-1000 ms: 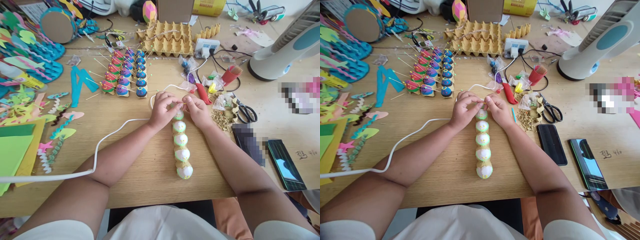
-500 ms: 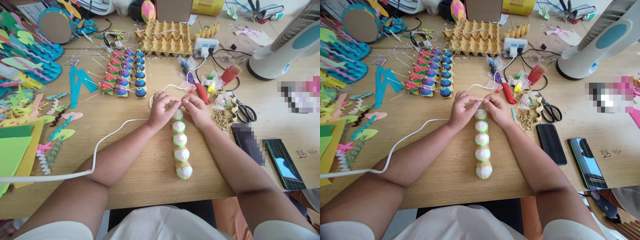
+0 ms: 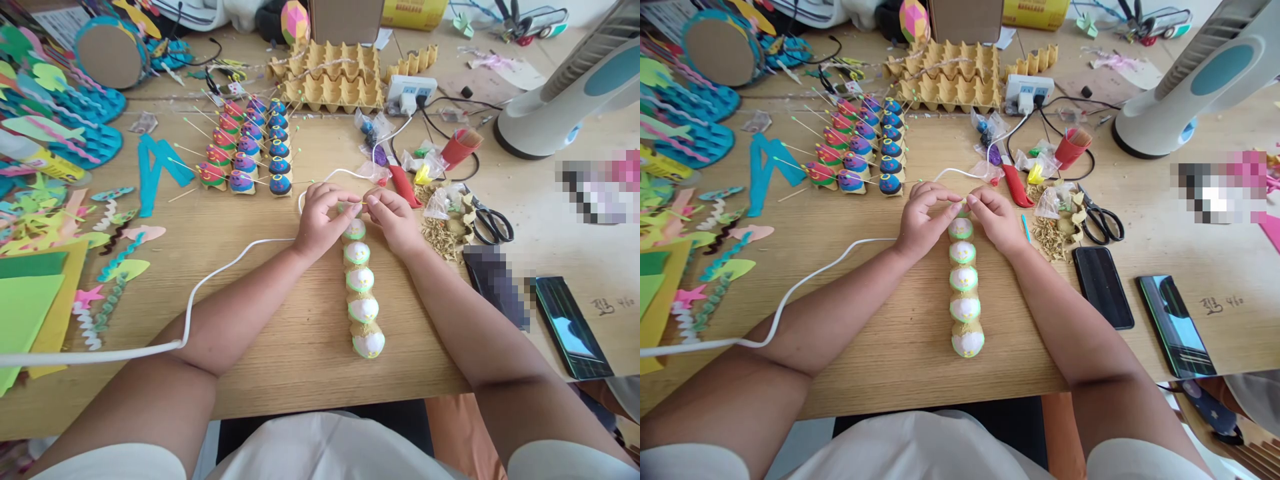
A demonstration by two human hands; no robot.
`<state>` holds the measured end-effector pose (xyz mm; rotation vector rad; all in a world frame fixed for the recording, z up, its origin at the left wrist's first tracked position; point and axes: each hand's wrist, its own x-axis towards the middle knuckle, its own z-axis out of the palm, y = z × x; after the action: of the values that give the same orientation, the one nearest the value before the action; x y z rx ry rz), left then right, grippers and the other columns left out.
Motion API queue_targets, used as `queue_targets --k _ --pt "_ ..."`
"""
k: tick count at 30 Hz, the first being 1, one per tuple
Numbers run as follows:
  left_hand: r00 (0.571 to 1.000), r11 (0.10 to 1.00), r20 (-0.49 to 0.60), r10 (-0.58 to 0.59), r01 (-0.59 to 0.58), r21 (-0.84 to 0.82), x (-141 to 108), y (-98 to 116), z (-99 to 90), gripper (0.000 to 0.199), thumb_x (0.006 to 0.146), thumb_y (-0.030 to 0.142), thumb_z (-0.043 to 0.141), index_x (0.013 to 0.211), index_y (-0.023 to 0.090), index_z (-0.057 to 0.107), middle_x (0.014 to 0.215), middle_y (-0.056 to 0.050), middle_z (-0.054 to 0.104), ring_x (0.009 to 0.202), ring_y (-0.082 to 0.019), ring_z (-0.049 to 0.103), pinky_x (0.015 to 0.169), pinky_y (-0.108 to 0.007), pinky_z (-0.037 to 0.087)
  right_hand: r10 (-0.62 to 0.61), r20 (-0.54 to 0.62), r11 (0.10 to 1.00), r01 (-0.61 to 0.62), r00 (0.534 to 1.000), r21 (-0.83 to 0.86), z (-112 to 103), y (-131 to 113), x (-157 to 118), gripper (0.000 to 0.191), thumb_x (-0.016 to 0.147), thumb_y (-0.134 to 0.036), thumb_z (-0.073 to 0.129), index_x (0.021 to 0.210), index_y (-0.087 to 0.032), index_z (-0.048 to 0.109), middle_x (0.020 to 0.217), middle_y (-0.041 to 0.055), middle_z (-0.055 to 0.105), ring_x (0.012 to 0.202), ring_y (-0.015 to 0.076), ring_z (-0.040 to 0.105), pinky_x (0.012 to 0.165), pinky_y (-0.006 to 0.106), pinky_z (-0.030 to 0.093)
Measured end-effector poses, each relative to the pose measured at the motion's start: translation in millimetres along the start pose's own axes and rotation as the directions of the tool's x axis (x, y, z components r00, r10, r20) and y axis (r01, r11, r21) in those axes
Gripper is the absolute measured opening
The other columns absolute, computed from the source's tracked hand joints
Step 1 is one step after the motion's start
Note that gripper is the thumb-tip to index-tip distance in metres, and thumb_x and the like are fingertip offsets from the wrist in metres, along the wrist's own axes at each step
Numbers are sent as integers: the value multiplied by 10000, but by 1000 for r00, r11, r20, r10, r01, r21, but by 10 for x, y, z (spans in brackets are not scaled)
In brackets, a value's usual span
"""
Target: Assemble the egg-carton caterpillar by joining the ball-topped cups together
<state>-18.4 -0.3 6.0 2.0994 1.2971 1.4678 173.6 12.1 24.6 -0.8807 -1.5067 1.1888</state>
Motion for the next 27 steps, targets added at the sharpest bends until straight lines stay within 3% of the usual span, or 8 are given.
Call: queue_targets --k 4,10,15,23,27 --pt "1000 999 14 -23 23 25 1 -13 15 158 1063 416 763 1014 269 797 1053 -16 796 1118 -226 708 1122 -431 529 21 23 1000 -21 1000 -2 7 -6 2 610 855 -830 801 768 -233 711 799 2 603 765 155 513 724 312 450" --pt "1000 1000 -27 0 0 10 -3 -8 10 140 1075 366 739 992 261 783 1030 -6 800 1087 -212 716 1093 -411 536 31 15 999 -31 999 -23 -16 44 12 657 892 -872 721 763 -228 703 695 -30 478 681 136 402 649 303 352" --pt "1000 1000 -31 0 0 -1 -6 -4 5 126 1066 341 745 980 256 781 1025 0 804 1086 -207 719 1092 -395 532 26 -5 1000 -26 1000 -15 -11 24 8 600 864 -821 796 820 -232 689 774 -15 571 734 147 447 675 302 377" --pt "994 996 -112 17 -26 -80 -20 -12 29 167 1071 379 732 956 261 763 986 -3 796 1050 -212 722 1058 -392 527 35 -15 999 -35 999 -10 6 12 2 480 908 -681 813 818 -231 675 756 -22 557 766 154 496 742 317 425" --pt "979 983 -193 -68 32 -183 -22 -54 45 180 1063 390 724 941 259 740 983 -16 797 1029 -214 719 1038 -387 525 46 -38 999 -46 998 12 3 42 7 457 910 -647 815 805 -231 658 752 -22 560 772 154 511 743 315 434"
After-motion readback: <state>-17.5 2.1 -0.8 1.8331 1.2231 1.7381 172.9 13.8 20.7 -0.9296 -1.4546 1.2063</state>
